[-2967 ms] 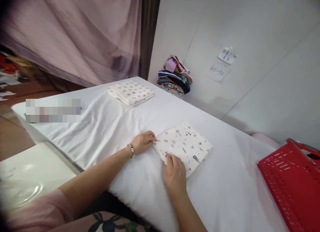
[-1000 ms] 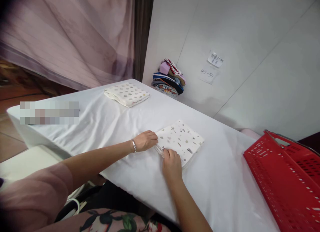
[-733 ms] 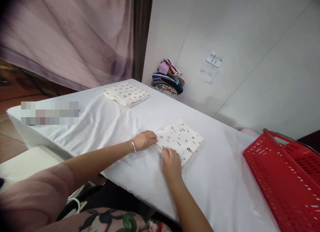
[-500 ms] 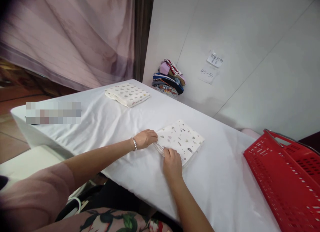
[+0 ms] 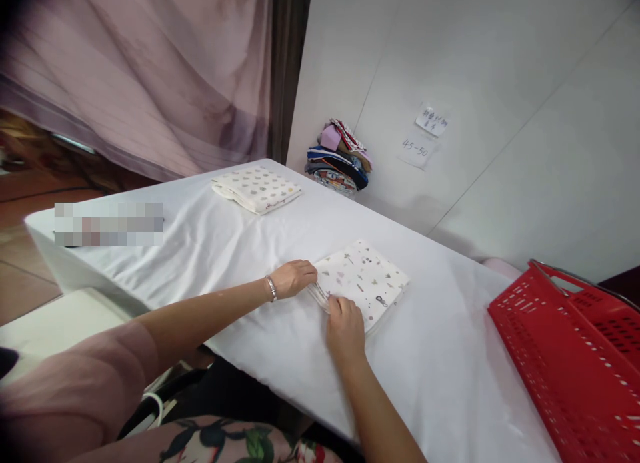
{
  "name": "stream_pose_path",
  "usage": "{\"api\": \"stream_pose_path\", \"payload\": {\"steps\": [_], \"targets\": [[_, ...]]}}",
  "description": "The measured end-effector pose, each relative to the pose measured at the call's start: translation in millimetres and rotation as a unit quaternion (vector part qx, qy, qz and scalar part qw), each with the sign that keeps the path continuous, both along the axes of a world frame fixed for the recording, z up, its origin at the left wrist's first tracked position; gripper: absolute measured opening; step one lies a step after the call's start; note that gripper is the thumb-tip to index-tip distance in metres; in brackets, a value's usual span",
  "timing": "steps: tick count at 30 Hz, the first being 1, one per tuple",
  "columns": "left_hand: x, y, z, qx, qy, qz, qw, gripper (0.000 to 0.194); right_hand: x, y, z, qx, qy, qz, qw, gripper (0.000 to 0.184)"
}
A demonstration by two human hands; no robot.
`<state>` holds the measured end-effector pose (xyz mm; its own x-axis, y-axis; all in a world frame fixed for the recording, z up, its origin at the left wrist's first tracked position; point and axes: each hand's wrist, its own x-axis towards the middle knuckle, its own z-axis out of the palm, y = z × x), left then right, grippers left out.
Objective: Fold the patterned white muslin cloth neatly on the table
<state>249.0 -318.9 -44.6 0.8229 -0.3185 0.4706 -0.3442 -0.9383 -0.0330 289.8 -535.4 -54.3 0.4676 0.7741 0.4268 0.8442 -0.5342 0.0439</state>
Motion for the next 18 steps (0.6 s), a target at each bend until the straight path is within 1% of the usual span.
{"api": "stream_pose_path", "payload": {"steps": [3,7,14,18], "targets": [[-2,1,-0.1,-0.008,0.006,-0.009,1.000,0.015,0,0,-0.3,0.000,0.002,0.001,1.000,0.036],[-4,0,3.0,-0.004,0.013,-0.006,1.000,0.016,0,0,-1.5,0.002,0.000,0.000,1.000,0.036],[1,-7,7.2,0.033,0.017,0.016,0.999,0.016,0,0,-0.2,-0.007,0.005,-0.004,1.000,0.038],[-6,-9,12.8,0.046,-0.003,-0.005,0.999,0.019,0,-1,1.4,-0.011,0.009,-0.005,1.000,0.036]]}}
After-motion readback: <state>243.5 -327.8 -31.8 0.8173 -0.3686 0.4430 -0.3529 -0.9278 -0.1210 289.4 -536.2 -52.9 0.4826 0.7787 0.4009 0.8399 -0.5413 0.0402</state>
